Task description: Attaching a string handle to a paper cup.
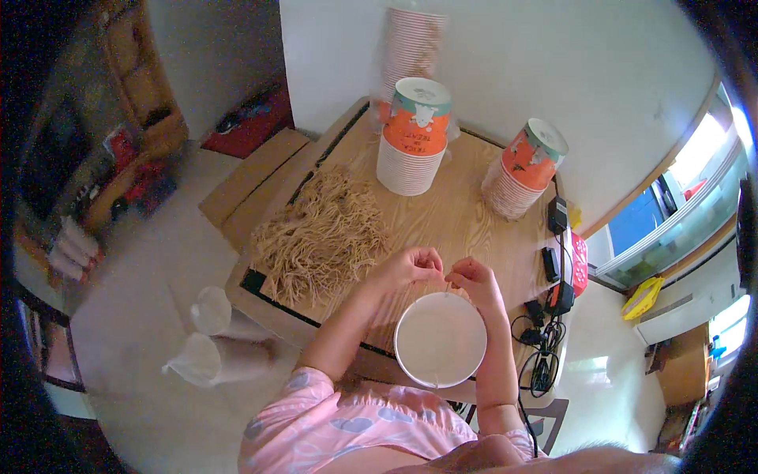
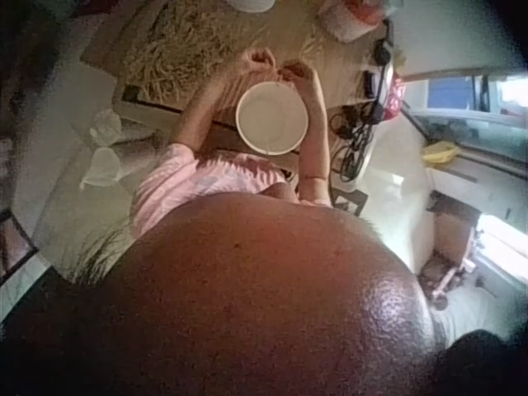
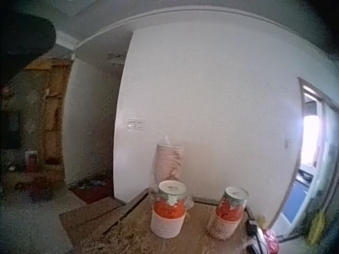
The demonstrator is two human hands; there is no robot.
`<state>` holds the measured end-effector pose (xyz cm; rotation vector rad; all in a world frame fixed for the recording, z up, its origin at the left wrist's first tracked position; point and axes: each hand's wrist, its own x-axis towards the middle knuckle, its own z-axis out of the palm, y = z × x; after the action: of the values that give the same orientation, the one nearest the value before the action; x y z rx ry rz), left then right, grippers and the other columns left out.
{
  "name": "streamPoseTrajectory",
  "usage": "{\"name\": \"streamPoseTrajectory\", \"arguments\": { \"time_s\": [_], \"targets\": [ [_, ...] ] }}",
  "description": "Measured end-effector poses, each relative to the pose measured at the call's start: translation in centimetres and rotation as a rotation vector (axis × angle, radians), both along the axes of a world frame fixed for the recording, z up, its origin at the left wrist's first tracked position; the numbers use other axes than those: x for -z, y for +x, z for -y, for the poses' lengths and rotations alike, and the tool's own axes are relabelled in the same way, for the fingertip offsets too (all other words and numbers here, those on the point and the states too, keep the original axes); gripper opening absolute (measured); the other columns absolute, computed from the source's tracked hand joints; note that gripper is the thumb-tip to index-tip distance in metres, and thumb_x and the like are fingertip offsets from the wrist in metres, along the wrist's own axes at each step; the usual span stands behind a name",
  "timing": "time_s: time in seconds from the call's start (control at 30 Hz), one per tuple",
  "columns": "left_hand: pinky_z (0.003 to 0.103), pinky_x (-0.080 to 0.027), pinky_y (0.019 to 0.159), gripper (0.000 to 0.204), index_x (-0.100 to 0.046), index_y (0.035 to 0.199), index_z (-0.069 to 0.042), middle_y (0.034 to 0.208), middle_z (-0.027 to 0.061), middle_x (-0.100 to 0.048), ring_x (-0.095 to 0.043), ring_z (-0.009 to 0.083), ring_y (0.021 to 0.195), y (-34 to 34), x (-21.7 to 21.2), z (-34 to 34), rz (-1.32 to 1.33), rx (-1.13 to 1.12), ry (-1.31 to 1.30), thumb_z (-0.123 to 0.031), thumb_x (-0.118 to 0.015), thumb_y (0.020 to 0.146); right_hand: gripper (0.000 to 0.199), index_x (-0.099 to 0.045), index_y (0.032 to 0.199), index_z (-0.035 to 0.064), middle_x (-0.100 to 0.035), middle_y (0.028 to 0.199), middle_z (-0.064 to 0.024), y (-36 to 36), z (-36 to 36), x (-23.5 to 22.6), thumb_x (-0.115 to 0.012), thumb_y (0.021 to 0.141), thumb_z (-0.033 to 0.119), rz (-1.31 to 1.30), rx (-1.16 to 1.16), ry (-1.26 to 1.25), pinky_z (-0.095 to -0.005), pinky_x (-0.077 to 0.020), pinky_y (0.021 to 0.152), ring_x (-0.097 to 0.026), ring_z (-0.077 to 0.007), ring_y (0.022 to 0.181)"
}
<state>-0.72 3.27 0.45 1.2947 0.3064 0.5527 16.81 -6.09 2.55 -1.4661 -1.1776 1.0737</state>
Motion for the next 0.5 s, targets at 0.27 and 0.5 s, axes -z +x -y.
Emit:
{"name": "streamPoseTrajectory", "arguments": {
  "time_s": [0.27,0.5],
  "targets": [
    [0.018,-0.036,0.051,0.011,-0.054,0.087,-0.011,0.07,-0.0069,-0.053,-0.045,0.0018,0.06,1.1,0.2,-0.7,0.007,-0.033,0.071,-0.012,-0.064,0.081,0.011,-0.052,0.081,0.0011,-0.064,0.076,-0.0087,-0.7,0.0,-0.5,-0.062,0.077,0.001,0.031,-0.023,0.018,-0.0239,-0.0465,0.062,-0.059,-0.012,0.068],
    [0.02,-0.04,0.053,0.011,-0.053,0.089,-0.009,0.074,-0.0036,-0.056,-0.05,0.0047,0.063,1.8,0.3,-0.2,-0.017,-0.094,0.146,-0.01,-0.062,0.083,0.009,-0.052,0.081,0.002,-0.065,0.077,-0.0094,0.1,0.1,0.4,-0.061,0.079,0.001,-0.018,0.009,0.032,-0.0233,-0.0465,0.062,-0.058,-0.0114,0.068]
  ]
}}
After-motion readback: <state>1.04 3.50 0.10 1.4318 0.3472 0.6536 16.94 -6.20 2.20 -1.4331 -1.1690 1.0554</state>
